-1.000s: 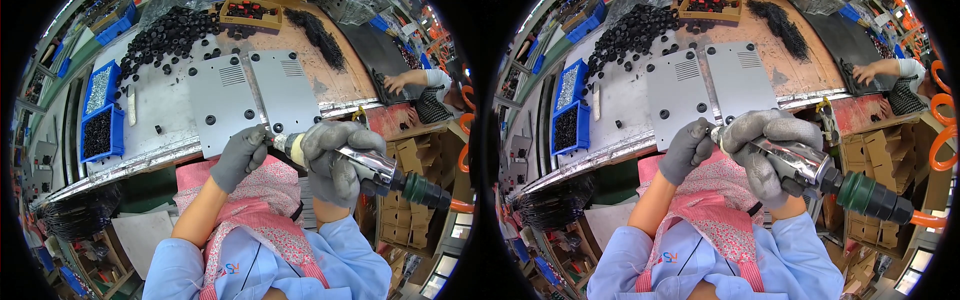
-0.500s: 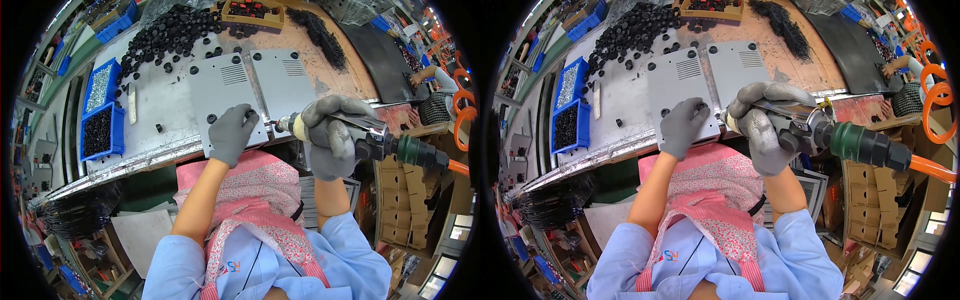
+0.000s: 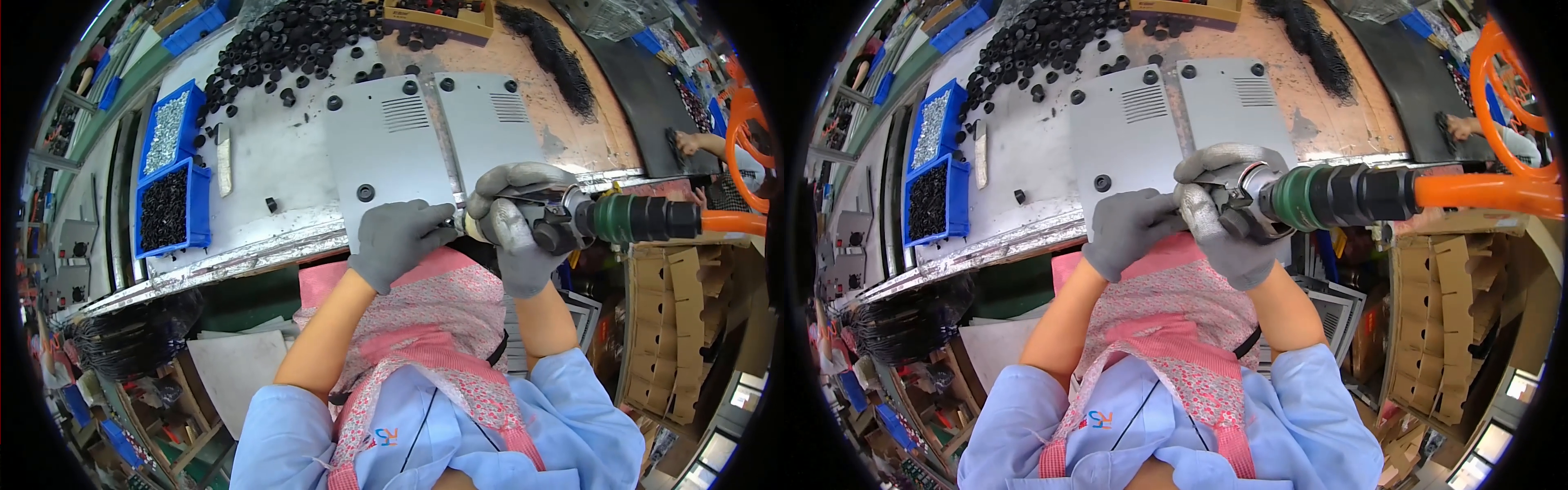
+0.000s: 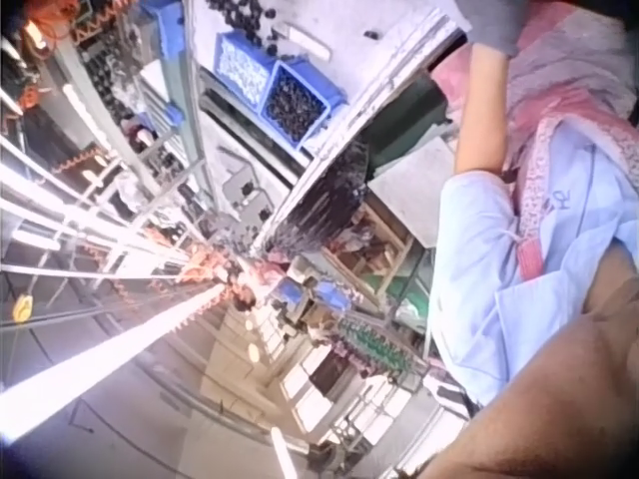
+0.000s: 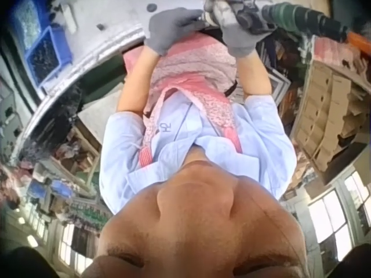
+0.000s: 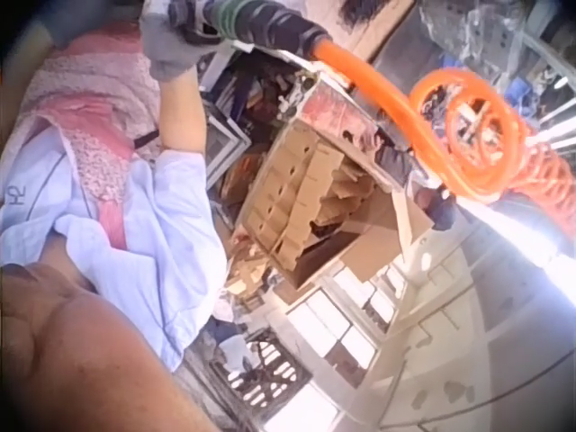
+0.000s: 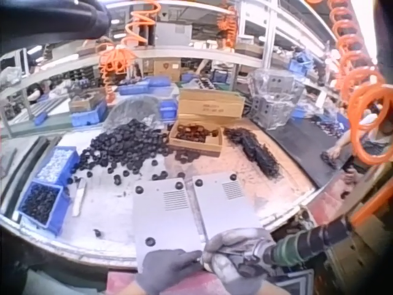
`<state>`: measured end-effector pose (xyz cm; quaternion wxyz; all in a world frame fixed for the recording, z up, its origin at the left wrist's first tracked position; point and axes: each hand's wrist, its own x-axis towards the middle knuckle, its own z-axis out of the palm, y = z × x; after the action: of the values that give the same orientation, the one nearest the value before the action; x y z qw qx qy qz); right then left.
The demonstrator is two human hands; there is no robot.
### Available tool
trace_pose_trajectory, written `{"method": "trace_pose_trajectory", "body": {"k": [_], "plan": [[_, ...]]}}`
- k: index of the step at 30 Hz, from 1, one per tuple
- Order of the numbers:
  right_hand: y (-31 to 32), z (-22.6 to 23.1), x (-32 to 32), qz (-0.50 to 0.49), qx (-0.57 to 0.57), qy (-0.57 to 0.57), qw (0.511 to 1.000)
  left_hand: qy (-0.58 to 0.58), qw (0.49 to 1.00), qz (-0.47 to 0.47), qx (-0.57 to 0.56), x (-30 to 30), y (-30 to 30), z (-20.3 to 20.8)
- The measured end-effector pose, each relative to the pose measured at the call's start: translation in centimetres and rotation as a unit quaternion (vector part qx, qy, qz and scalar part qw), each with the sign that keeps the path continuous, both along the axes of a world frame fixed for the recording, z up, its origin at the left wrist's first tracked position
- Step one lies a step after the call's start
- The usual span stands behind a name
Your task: Assembling the metal casing for an electronic device, installing fans and securing components with an electric screwdriver.
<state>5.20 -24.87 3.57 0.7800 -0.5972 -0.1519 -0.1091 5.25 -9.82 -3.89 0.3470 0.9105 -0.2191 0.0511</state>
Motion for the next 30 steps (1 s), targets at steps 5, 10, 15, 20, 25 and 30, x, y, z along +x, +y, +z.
{"method": "trace_pose_trajectory", "body": {"k": [5,10,15,20,25,30], "plan": [[0.3,-0.5,0.3,0.027,-0.014,0.000,1.000,0.005,1.000,0.019,0.012,0.0,-0.4,0.0],[1.0,-0.3,0.4,0.045,0.014,-0.055,0.997,0.020,1.000,0.017,-0.002,0.2,-0.4,-0.3],[0.8,-0.1,0.5,-0.015,-0.008,-0.019,1.000,-0.025,0.999,0.030,-0.035,0.0,-0.4,-0.7],[0.3,2.7,-1.4,-0.027,0.054,-0.072,0.996,0.188,0.915,0.047,-0.354,0.8,1.1,-0.2],[-5.7,-0.5,1.5,0.179,0.177,-0.184,0.950,0.289,0.501,0.016,-0.816,0.4,3.4,-2.6],[-3.4,1.8,0.2,0.101,0.007,-0.170,0.980,0.399,0.496,0.025,-0.771,-2.0,2.1,-0.9]]}}
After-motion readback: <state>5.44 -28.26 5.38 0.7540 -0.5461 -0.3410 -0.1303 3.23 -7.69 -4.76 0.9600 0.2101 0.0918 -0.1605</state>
